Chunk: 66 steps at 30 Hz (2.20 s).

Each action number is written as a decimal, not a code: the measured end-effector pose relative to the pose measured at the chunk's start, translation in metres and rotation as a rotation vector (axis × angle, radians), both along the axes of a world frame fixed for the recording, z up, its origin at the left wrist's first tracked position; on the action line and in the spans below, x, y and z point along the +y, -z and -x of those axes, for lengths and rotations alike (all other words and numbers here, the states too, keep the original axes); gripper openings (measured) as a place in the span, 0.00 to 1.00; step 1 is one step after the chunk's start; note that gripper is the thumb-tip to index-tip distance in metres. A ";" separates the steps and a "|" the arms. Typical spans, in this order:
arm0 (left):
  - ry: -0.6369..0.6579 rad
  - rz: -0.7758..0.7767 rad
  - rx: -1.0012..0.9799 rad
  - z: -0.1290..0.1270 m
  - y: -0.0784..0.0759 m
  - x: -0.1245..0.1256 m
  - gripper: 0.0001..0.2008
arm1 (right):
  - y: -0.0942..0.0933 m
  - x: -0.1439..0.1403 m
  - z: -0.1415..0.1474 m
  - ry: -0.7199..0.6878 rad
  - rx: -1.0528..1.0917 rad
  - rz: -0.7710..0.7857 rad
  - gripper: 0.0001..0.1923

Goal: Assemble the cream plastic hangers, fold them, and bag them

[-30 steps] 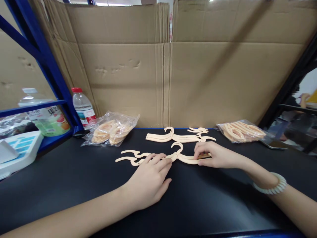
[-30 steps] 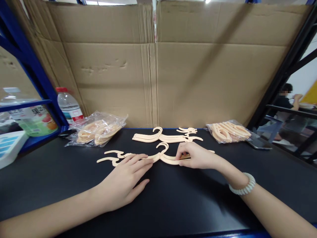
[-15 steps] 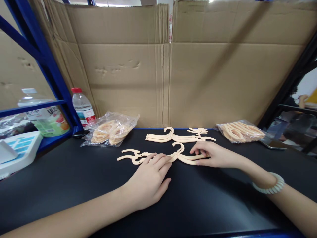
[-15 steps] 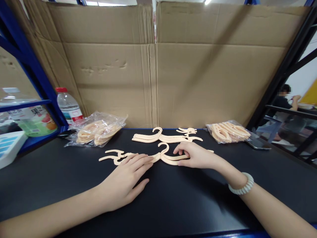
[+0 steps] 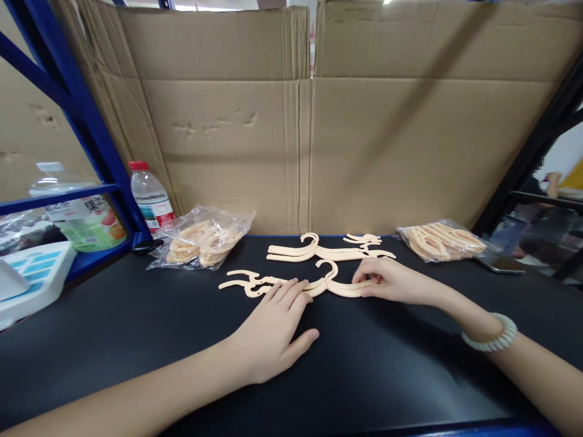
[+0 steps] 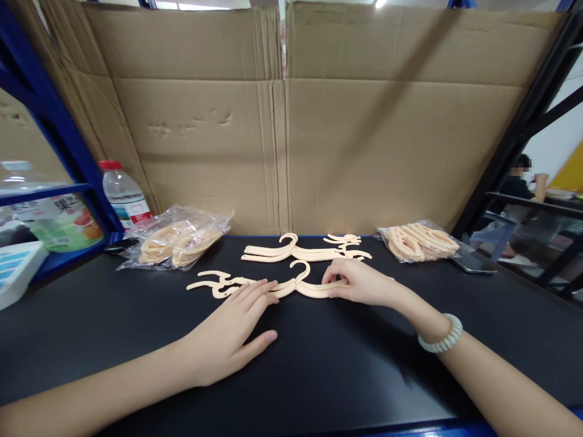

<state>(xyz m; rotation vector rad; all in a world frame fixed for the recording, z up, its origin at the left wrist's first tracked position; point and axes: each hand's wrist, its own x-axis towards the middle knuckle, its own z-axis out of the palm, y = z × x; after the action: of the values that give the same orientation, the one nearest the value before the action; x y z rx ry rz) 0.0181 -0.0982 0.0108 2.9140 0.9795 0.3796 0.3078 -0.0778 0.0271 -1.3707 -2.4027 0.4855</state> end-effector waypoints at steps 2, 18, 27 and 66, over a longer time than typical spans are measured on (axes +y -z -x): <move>-0.002 -0.001 0.003 0.000 0.000 0.000 0.18 | 0.000 0.001 0.000 0.004 -0.004 -0.012 0.09; 0.015 -0.037 -0.037 0.001 0.003 0.002 0.17 | 0.000 -0.002 0.002 0.012 -0.027 -0.056 0.09; 0.006 -0.013 -0.015 0.001 0.003 0.002 0.18 | 0.000 -0.002 0.002 0.003 -0.041 -0.072 0.09; 0.382 0.010 -0.037 -0.004 -0.003 -0.002 0.19 | -0.001 -0.004 0.004 -0.029 -0.061 -0.102 0.09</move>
<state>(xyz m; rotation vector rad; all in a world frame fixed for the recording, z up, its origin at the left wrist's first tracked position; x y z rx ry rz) 0.0222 -0.1002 0.0141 2.9769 0.4011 0.4004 0.3037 -0.0816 0.0280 -1.3264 -2.4630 0.3278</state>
